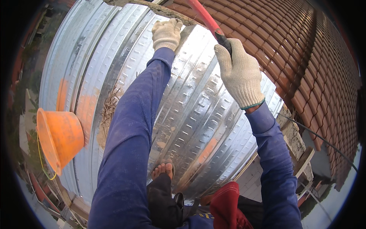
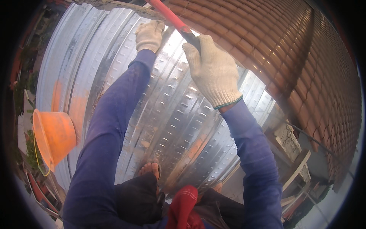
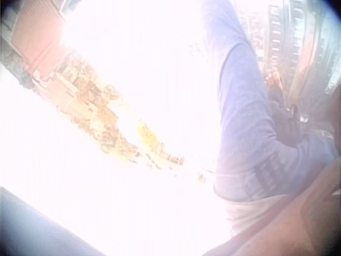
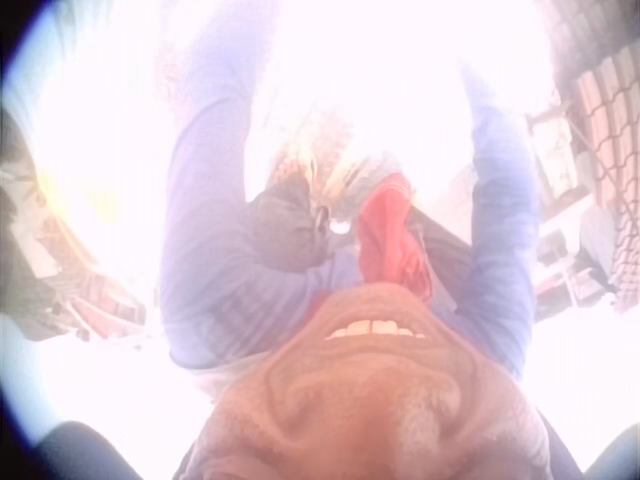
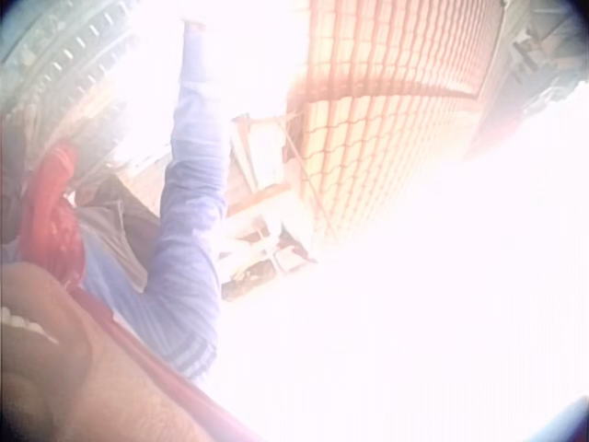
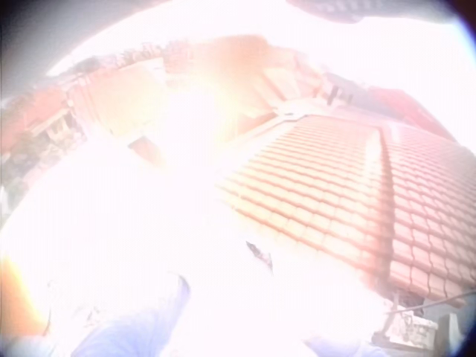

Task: The person secures a corrugated metal roof panel to the roof structure using a hammer and nails. They repeatedly hammer nails along the panel's edge while standing on the roof.

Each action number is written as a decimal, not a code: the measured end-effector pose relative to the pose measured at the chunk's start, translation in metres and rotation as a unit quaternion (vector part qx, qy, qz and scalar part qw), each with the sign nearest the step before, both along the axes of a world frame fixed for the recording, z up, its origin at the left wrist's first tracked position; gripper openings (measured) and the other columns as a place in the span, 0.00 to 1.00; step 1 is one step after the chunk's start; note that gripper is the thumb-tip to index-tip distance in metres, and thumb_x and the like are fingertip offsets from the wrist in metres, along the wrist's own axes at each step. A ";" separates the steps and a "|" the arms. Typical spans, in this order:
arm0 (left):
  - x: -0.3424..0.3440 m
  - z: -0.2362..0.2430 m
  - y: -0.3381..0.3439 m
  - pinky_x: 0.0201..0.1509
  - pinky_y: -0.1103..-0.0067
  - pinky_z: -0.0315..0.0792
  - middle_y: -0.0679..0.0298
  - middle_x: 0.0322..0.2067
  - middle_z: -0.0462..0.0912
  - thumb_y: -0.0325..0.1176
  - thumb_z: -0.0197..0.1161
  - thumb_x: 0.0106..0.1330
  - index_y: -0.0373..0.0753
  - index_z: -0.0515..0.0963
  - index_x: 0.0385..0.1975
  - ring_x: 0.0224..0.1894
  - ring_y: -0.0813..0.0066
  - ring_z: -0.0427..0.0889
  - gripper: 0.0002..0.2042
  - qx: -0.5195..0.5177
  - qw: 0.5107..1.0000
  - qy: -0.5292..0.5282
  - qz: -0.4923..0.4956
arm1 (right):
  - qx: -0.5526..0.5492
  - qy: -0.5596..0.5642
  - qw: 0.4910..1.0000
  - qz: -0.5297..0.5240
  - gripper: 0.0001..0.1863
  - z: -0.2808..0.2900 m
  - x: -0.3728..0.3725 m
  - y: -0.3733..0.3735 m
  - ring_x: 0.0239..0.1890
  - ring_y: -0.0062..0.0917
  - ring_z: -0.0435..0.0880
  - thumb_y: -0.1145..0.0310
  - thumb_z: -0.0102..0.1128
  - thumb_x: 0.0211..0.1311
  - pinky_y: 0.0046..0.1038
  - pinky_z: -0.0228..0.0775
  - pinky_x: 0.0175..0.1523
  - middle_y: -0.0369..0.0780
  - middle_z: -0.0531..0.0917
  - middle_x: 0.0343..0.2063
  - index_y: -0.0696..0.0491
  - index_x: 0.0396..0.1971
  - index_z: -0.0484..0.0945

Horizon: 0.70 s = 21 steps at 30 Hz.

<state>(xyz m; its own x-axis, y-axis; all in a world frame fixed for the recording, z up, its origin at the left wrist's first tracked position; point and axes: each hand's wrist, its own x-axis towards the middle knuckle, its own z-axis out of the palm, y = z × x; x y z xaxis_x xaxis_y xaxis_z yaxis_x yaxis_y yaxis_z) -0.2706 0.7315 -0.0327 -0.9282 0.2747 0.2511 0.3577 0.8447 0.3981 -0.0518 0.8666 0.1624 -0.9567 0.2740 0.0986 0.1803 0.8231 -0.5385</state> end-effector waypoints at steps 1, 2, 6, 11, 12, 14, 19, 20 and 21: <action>0.000 0.000 0.000 0.70 0.61 0.66 0.61 0.41 0.91 0.51 0.57 0.77 0.51 0.88 0.47 0.53 0.56 0.84 0.16 0.006 1.000 -0.004 -0.004 | -0.009 0.021 1.000 0.003 0.21 0.002 0.000 0.001 0.34 0.49 0.89 0.50 0.57 0.78 0.47 0.79 0.39 0.48 0.87 0.31 0.54 0.52 0.78; 0.000 -0.001 -0.001 0.69 0.61 0.66 0.61 0.40 0.91 0.51 0.57 0.77 0.51 0.88 0.48 0.52 0.57 0.85 0.16 0.019 1.000 0.004 -0.012 | -0.007 0.003 1.000 -0.003 0.22 0.003 0.000 0.001 0.35 0.49 0.89 0.50 0.57 0.78 0.47 0.79 0.40 0.49 0.87 0.31 0.55 0.53 0.78; 0.001 -0.001 -0.003 0.66 0.63 0.70 0.63 0.39 0.92 0.51 0.58 0.77 0.51 0.88 0.49 0.49 0.59 0.85 0.16 0.061 0.998 0.014 -0.029 | -0.014 -0.049 0.999 -0.015 0.22 -0.004 0.003 0.003 0.35 0.49 0.89 0.50 0.57 0.78 0.47 0.78 0.40 0.50 0.87 0.31 0.56 0.52 0.78; 0.004 -0.001 -0.005 0.63 0.66 0.72 0.63 0.37 0.91 0.49 0.61 0.76 0.51 0.88 0.46 0.46 0.60 0.85 0.13 0.096 0.995 -0.017 -0.008 | 0.005 -0.056 0.998 -0.019 0.23 -0.019 0.002 0.003 0.35 0.51 0.89 0.49 0.55 0.78 0.48 0.79 0.41 0.51 0.88 0.30 0.57 0.52 0.79; 0.002 -0.004 -0.007 0.63 0.67 0.72 0.64 0.36 0.91 0.49 0.62 0.76 0.51 0.88 0.46 0.46 0.60 0.84 0.13 0.094 0.996 0.004 -0.001 | 0.007 -0.055 0.998 -0.014 0.23 -0.024 0.002 0.002 0.36 0.51 0.89 0.49 0.55 0.78 0.48 0.79 0.41 0.52 0.87 0.30 0.56 0.52 0.79; 0.006 0.001 -0.002 0.62 0.66 0.73 0.64 0.35 0.90 0.48 0.62 0.76 0.51 0.88 0.45 0.46 0.60 0.84 0.12 0.089 0.996 -0.002 -0.002 | 0.015 -0.055 0.998 -0.012 0.23 -0.041 0.004 0.007 0.36 0.52 0.89 0.49 0.55 0.78 0.50 0.79 0.42 0.53 0.87 0.30 0.56 0.51 0.79; 0.006 0.000 -0.003 0.70 0.70 0.67 0.69 0.35 0.92 0.55 0.60 0.77 0.55 0.87 0.47 0.45 0.62 0.87 0.15 0.055 0.998 0.037 -0.007 | 0.067 -0.133 0.989 -0.019 0.23 -0.063 0.001 0.016 0.36 0.54 0.88 0.48 0.54 0.78 0.50 0.79 0.42 0.54 0.87 0.29 0.56 0.50 0.80; 0.006 0.002 -0.002 0.67 0.68 0.70 0.67 0.35 0.91 0.53 0.61 0.77 0.53 0.88 0.47 0.47 0.61 0.85 0.14 0.040 0.999 0.012 -0.014 | 0.058 -0.118 0.991 -0.024 0.23 -0.061 0.003 0.016 0.36 0.54 0.88 0.48 0.54 0.78 0.50 0.79 0.42 0.54 0.87 0.29 0.56 0.50 0.80; 0.003 0.004 -0.001 0.64 0.66 0.72 0.66 0.35 0.90 0.50 0.61 0.77 0.52 0.88 0.46 0.48 0.60 0.84 0.13 0.026 0.999 -0.012 -0.022 | 0.050 -0.103 0.993 -0.030 0.23 -0.058 0.005 0.016 0.35 0.53 0.88 0.48 0.54 0.78 0.50 0.79 0.41 0.54 0.87 0.29 0.56 0.50 0.80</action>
<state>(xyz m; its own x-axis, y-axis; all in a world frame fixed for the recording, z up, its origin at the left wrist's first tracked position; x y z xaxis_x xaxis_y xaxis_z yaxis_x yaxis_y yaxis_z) -0.2675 0.7303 -0.0284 -0.9213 0.3027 0.2440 0.3840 0.8063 0.4499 -0.0469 0.8827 0.1040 -0.9417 0.3295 -0.0679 0.3281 0.8551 -0.4013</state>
